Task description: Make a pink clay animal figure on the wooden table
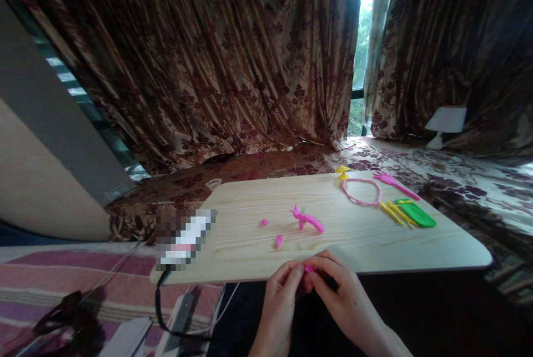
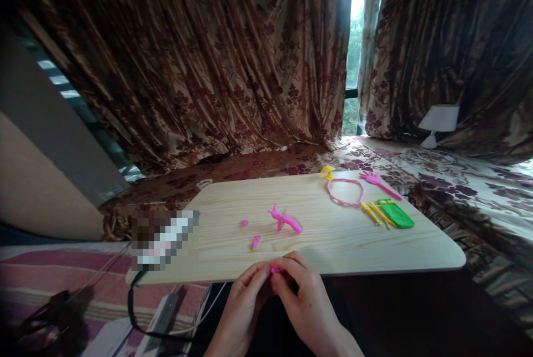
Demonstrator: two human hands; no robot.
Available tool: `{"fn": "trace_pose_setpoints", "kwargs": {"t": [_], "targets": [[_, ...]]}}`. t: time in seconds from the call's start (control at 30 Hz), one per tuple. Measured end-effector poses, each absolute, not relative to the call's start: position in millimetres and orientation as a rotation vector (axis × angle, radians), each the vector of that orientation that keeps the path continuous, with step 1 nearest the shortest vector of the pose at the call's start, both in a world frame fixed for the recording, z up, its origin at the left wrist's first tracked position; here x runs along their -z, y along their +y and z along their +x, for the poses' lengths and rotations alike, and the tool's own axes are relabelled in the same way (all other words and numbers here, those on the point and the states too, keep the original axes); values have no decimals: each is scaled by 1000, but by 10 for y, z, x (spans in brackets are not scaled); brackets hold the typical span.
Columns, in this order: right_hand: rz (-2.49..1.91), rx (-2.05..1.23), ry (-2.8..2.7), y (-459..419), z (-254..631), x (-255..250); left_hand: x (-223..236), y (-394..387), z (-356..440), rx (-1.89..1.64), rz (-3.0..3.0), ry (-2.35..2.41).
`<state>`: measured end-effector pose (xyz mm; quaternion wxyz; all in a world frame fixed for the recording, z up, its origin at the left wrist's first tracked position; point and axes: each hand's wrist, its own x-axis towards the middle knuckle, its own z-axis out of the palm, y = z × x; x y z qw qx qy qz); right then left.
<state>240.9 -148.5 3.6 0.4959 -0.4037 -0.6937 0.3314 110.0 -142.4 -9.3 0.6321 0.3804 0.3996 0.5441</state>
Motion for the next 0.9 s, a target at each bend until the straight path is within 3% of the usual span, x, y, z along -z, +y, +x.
{"fn": "trace_pose_setpoints", "kwargs": {"t": [0.57, 0.9], "targets": [[-993, -799, -1681, -1520, 2344, -108, 29, -1442, 1081, -1223, 786, 834], [-1032, -762, -1641, -1480, 2360, 95, 134, -1441, 1087, -1213, 794, 847]]}}
